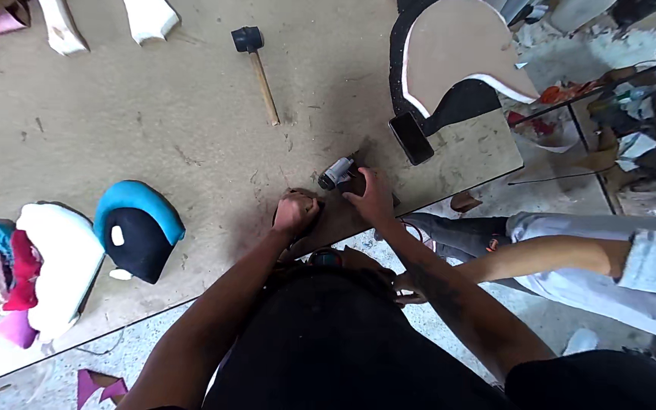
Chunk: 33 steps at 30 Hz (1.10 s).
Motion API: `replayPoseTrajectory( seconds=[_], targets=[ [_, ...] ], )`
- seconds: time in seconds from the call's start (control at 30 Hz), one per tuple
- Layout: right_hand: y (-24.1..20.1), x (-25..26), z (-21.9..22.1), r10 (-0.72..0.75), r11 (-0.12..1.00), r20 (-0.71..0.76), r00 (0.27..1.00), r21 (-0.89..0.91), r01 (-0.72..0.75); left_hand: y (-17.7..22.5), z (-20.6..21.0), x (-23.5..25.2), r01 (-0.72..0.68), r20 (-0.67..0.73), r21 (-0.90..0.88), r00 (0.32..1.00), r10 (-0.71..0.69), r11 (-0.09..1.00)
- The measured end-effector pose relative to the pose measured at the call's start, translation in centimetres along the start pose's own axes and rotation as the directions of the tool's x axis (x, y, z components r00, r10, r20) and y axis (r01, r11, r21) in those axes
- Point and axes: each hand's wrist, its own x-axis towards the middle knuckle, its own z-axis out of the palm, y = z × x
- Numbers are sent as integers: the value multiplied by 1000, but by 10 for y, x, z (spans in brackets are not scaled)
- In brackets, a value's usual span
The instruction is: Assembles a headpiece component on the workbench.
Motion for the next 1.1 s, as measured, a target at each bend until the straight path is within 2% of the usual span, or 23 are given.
replayPoseTrajectory(
  seconds=[0.1,0.2,0.27,0.33,0.4,0.5,0.6,0.7,0.87,1.0,1.1],
  targets=[
    [-8,2,7,-83,996,91,992,-16,85,-1,2,-1,-17,-19,13,1000,18,1000],
    [-9,8,16,-60,998,99,993,7,59,-2,0,0,-23,-22,0,999,23,1000],
    [-1,-3,19,-37,986,3,999,162,36,2,1,-2,-32,-32,-21,999,31,999],
    [5,-16,33,-91,935,-212,973,318,157,-1,1,0,-44,-63,-27,997,43,999],
    [10,-29,46,-161,868,-292,943,413,276,-3,-3,-4,-44,-45,-18,998,43,999],
    [22,-31,35,-137,885,-192,972,418,208,6,-5,0,-24,5,-7,1000,24,1000],
    [12,-25,27,-139,958,-34,990,249,143,9,-5,0,-30,1,12,1000,30,999],
    [2,-18,22,-137,980,54,989,154,128,12,-9,0,-22,-3,30,1000,22,999],
    [-13,-29,-27,-31,991,190,981,132,6,10,-10,-1,-14,-29,11,999,14,1000],
    [-16,-63,-64,-65,990,387,920,138,12,7,-10,-2,-25,-21,-9,999,25,1000],
    [-26,-85,-71,-160,977,387,908,191,91,3,-7,-1,-39,-35,-14,999,38,999]
  ],
)
